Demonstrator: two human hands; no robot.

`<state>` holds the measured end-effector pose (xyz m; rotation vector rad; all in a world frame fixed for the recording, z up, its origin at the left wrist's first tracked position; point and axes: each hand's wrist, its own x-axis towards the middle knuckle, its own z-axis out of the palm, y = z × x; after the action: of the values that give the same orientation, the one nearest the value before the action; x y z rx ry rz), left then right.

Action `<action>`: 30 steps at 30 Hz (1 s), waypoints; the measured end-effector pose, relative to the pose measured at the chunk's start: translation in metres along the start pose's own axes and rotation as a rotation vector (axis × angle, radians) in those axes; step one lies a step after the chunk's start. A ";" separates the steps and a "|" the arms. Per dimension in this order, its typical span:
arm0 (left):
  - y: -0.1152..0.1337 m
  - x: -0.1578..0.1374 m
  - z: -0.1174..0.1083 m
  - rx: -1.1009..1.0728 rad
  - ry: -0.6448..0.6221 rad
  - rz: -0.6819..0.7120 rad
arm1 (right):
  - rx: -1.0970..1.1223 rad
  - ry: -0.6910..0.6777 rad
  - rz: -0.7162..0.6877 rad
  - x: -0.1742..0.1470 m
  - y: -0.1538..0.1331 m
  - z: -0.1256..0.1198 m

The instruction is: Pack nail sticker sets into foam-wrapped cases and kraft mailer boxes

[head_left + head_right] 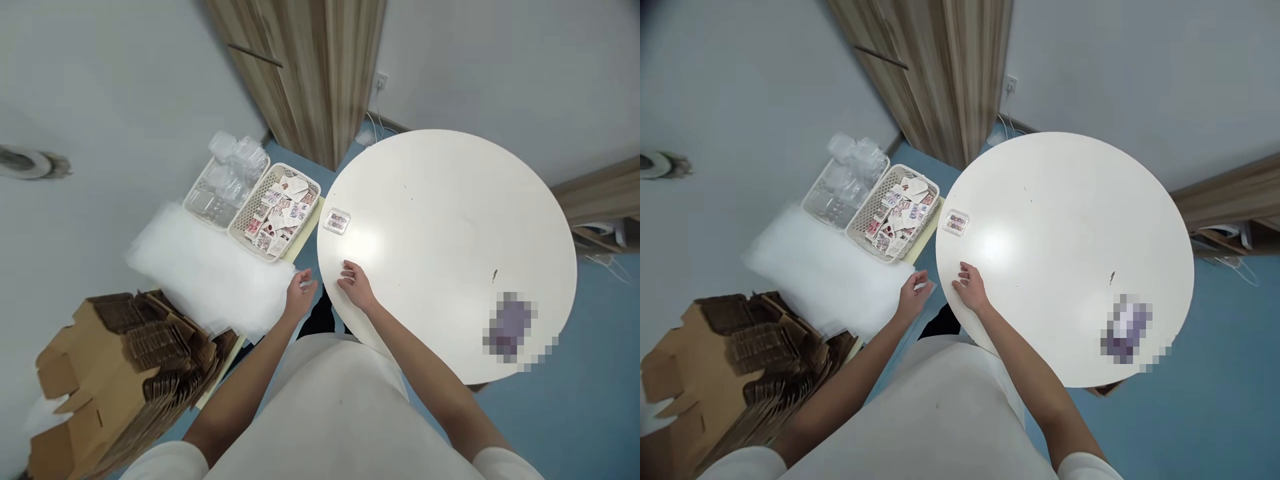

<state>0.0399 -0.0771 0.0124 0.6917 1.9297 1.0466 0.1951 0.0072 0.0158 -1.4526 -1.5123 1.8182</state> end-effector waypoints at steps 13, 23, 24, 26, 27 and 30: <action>-0.007 -0.089 -0.047 -0.085 0.154 -0.038 | -0.033 -0.259 -0.070 -0.053 -0.022 0.018; -0.022 -0.123 -0.115 -0.148 0.178 0.043 | -0.080 -0.294 -0.115 -0.063 -0.050 0.064; -0.027 -0.123 -0.122 -0.159 0.184 0.048 | -0.099 -0.300 -0.115 -0.064 -0.048 0.071; -0.036 -0.121 -0.134 -0.172 0.182 0.064 | -0.146 -0.311 -0.132 -0.064 -0.043 0.085; -0.040 -0.120 -0.140 -0.173 0.179 0.072 | -0.174 -0.315 -0.147 -0.065 -0.041 0.092; -0.047 -0.117 -0.153 -0.157 0.186 0.075 | -0.280 -0.349 -0.161 -0.064 -0.037 0.112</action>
<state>-0.0340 -0.2523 0.0679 0.5993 1.9640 1.3345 0.1131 -0.0862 0.0669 -1.1207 -2.0604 1.8902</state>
